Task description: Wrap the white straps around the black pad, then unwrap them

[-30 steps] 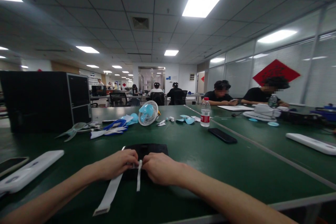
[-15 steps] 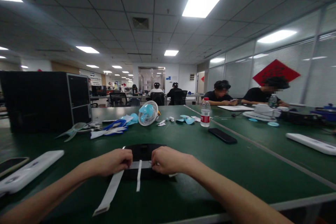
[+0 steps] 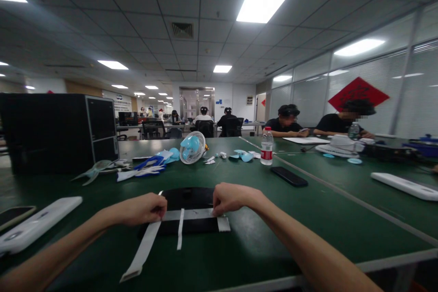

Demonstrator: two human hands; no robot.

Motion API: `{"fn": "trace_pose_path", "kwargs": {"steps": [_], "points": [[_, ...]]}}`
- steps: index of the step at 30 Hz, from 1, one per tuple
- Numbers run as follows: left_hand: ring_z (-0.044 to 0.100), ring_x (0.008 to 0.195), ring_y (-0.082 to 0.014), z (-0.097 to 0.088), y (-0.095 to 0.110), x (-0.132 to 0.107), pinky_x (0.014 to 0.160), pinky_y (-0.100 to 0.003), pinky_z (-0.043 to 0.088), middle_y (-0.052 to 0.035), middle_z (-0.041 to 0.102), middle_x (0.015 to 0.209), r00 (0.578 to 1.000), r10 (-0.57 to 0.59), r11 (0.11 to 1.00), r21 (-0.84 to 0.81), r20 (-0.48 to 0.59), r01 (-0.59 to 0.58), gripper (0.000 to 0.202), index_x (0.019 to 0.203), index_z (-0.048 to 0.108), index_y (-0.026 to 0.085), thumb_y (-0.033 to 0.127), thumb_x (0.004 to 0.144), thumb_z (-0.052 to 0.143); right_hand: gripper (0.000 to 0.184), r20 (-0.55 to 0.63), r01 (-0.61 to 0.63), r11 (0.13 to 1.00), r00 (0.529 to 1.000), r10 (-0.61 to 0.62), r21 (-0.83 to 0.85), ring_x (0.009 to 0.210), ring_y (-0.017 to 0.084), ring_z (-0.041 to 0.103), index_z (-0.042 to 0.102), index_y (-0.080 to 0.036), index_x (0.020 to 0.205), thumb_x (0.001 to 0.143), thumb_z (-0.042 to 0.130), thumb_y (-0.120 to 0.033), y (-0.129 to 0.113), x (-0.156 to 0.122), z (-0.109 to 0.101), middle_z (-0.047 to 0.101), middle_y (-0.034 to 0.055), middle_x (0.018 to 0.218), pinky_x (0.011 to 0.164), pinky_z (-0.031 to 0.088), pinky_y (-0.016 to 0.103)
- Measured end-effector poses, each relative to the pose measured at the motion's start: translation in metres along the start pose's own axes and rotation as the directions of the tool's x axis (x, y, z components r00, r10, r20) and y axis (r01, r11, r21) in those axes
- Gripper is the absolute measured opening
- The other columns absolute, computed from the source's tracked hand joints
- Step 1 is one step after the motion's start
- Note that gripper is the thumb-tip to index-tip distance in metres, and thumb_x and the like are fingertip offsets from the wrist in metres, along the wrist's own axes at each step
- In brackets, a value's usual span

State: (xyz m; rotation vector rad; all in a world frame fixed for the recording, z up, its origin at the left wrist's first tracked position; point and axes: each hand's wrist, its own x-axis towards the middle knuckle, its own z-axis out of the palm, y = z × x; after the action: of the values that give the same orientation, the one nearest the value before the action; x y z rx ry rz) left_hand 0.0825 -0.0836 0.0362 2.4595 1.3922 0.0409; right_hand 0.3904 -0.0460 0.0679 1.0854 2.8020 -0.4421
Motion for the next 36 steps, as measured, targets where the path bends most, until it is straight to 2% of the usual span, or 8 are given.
{"fn": "trace_pose_path", "kwargs": {"steps": [8, 14, 17, 20, 25, 29, 32, 36], "points": [[0.059, 0.085, -0.0167, 0.001, -0.001, 0.002, 0.069, -0.026, 0.046, -0.0022, 0.063, 0.099, 1.000, 0.013, 1.000, 0.021, -0.015, -0.012, 0.015, 0.091, 0.063, 0.022, 0.028, 0.081, 0.054, 0.024, -0.021, -0.037, 0.999, 0.999, 0.037, 0.012, 0.066, 0.012, 0.059, 0.073, -0.014, 0.085, 0.080, 0.060, -0.034, -0.005, 0.001, -0.001, 0.069, 0.0018, 0.079, 0.056, 0.040, 0.021], [0.060, 0.086, -0.0165, -0.001, -0.003, 0.003, 0.072, -0.027, 0.046, -0.0012, 0.063, 0.099, 0.997, -0.006, 1.000, -0.023, -0.080, 0.004, 0.021, 0.093, 0.064, 0.024, 0.036, 0.086, 0.048, 0.024, -0.231, 0.041, 0.999, 0.972, -0.038, 0.009, 0.073, 0.013, 0.061, 0.071, -0.015, 0.092, 0.085, 0.055, -0.030, -0.006, 0.012, 0.003, 0.069, 0.0030, 0.088, 0.063, 0.044, 0.022], [0.060, 0.086, -0.0167, 0.000, -0.011, 0.007, 0.073, -0.028, 0.046, -0.0021, 0.064, 0.096, 0.984, -0.055, 0.997, 0.041, -0.167, 0.062, 0.022, 0.090, 0.063, 0.023, 0.036, 0.087, 0.046, 0.026, -0.283, 0.065, 0.998, 0.956, -0.070, -0.028, 0.079, 0.015, 0.061, 0.069, -0.016, 0.100, 0.085, 0.055, -0.030, -0.010, 0.021, 0.007, 0.068, 0.0043, 0.095, 0.068, 0.046, 0.024], [0.060, 0.085, -0.0179, 0.000, -0.022, 0.010, 0.073, -0.030, 0.046, -0.0040, 0.065, 0.095, 0.961, -0.113, 0.978, 0.142, -0.253, 0.152, 0.020, 0.088, 0.063, 0.022, 0.033, 0.087, 0.047, 0.033, -0.292, 0.101, 0.988, 0.947, -0.131, -0.116, 0.090, 0.019, 0.060, 0.066, -0.016, 0.112, 0.083, 0.058, -0.030, -0.015, 0.036, 0.010, 0.065, 0.0074, 0.105, 0.076, 0.047, 0.029], [0.062, 0.086, -0.0195, -0.003, -0.039, 0.011, 0.073, -0.031, 0.046, -0.0063, 0.067, 0.096, 0.942, -0.205, 0.945, 0.199, -0.265, 0.261, 0.020, 0.090, 0.064, 0.021, 0.030, 0.086, 0.046, 0.045, -0.311, 0.132, 0.969, 0.931, -0.193, -0.207, 0.099, 0.023, 0.058, 0.059, -0.013, 0.122, 0.080, 0.060, -0.030, -0.015, 0.073, 0.011, 0.060, 0.0133, 0.115, 0.084, 0.047, 0.034], [0.063, 0.088, -0.0206, -0.006, -0.048, 0.009, 0.073, -0.031, 0.047, -0.0071, 0.068, 0.098, 0.934, -0.261, 0.927, 0.206, -0.243, 0.312, 0.021, 0.094, 0.064, 0.020, 0.029, 0.084, 0.047, 0.043, -0.276, 0.104, 0.963, 0.945, -0.173, -0.250, 0.099, 0.025, 0.060, 0.060, -0.011, 0.120, 0.082, 0.057, -0.031, -0.014, 0.095, 0.009, 0.062, 0.0149, 0.112, 0.079, 0.048, 0.034], [0.063, 0.089, -0.0216, -0.006, -0.055, 0.008, 0.073, -0.032, 0.048, -0.0068, 0.068, 0.099, 0.931, -0.295, 0.915, 0.218, -0.215, 0.340, 0.022, 0.094, 0.065, 0.021, 0.030, 0.083, 0.048, 0.034, -0.229, 0.069, 0.963, 0.965, -0.131, -0.260, 0.092, 0.022, 0.062, 0.065, -0.013, 0.112, 0.085, 0.053, -0.029, -0.016, 0.102, 0.008, 0.067, 0.0112, 0.105, 0.074, 0.048, 0.029], [0.063, 0.092, -0.0228, -0.004, -0.063, 0.010, 0.075, -0.032, 0.048, -0.0064, 0.068, 0.102, 0.931, -0.285, 0.909, 0.244, -0.228, 0.338, 0.023, 0.095, 0.065, 0.022, 0.033, 0.082, 0.049, 0.029, -0.237, 0.041, 0.961, 0.966, -0.108, -0.275, 0.086, 0.019, 0.064, 0.068, -0.016, 0.106, 0.084, 0.055, -0.029, -0.014, 0.111, 0.011, 0.069, 0.0081, 0.101, 0.069, 0.047, 0.025]]}}
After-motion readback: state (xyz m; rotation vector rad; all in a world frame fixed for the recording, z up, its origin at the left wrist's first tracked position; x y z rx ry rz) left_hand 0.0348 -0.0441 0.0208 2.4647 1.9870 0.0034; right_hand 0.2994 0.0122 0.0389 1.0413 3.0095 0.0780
